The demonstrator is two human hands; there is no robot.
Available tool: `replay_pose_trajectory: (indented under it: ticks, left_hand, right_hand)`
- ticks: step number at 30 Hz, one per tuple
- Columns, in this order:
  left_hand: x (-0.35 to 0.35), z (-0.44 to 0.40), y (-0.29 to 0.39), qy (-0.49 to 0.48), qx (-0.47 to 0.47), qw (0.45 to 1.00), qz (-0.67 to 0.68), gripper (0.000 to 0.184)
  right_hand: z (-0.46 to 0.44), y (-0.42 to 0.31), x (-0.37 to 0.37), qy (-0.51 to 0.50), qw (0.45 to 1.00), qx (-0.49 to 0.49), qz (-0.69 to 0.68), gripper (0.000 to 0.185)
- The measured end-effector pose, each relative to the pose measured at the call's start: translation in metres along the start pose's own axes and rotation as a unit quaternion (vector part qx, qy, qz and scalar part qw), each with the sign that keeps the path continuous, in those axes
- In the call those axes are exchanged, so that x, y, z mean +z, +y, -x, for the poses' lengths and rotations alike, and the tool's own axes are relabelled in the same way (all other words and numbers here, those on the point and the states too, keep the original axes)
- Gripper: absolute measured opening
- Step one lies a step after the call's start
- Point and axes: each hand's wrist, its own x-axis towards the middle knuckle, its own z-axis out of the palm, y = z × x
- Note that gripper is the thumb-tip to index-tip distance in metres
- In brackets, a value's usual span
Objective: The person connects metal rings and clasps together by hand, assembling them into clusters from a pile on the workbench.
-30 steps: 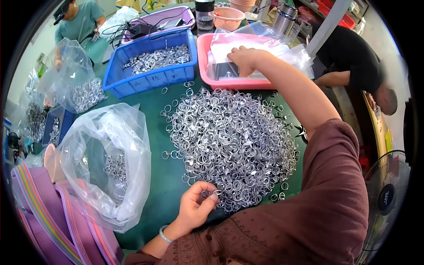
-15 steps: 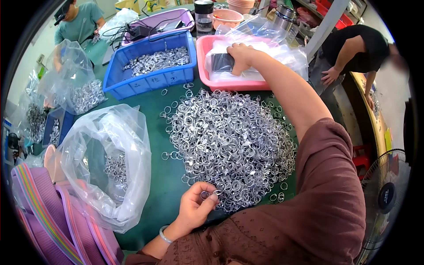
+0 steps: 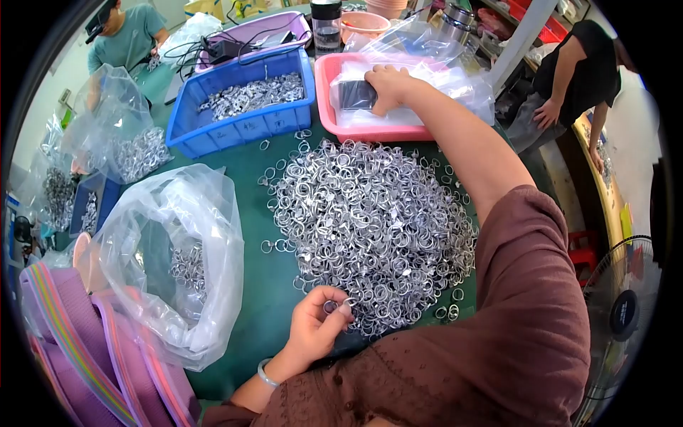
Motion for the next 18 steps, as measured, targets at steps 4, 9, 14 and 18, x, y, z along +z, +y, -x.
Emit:
replay_pose_trajectory:
  ticks: [4,9,14,18]
  left_hand:
    - [-0.001,-0.003,-0.001,0.02,0.007,1.0,0.004,0.007]
    - [-0.003,-0.006,-0.008,0.049,0.037,0.998,0.026,0.01]
    - [0.002,-0.007,-0.011,0.057,0.047,0.995,0.068,0.01]
    - [0.003,-0.006,-0.015,0.025,0.077,0.994,0.078,0.009]
  right_hand:
    - [0.006,-0.001,0.0,0.012,1.0,0.007,0.014,0.067]
    - [0.017,0.011,0.012,0.215,0.974,-0.072,-0.013,0.067]
    - [0.118,-0.034,-0.049,0.26,0.935,-0.208,-0.12,0.043]
    - [0.196,-0.075,-0.027,0.093,0.888,-0.237,-0.384,0.032]
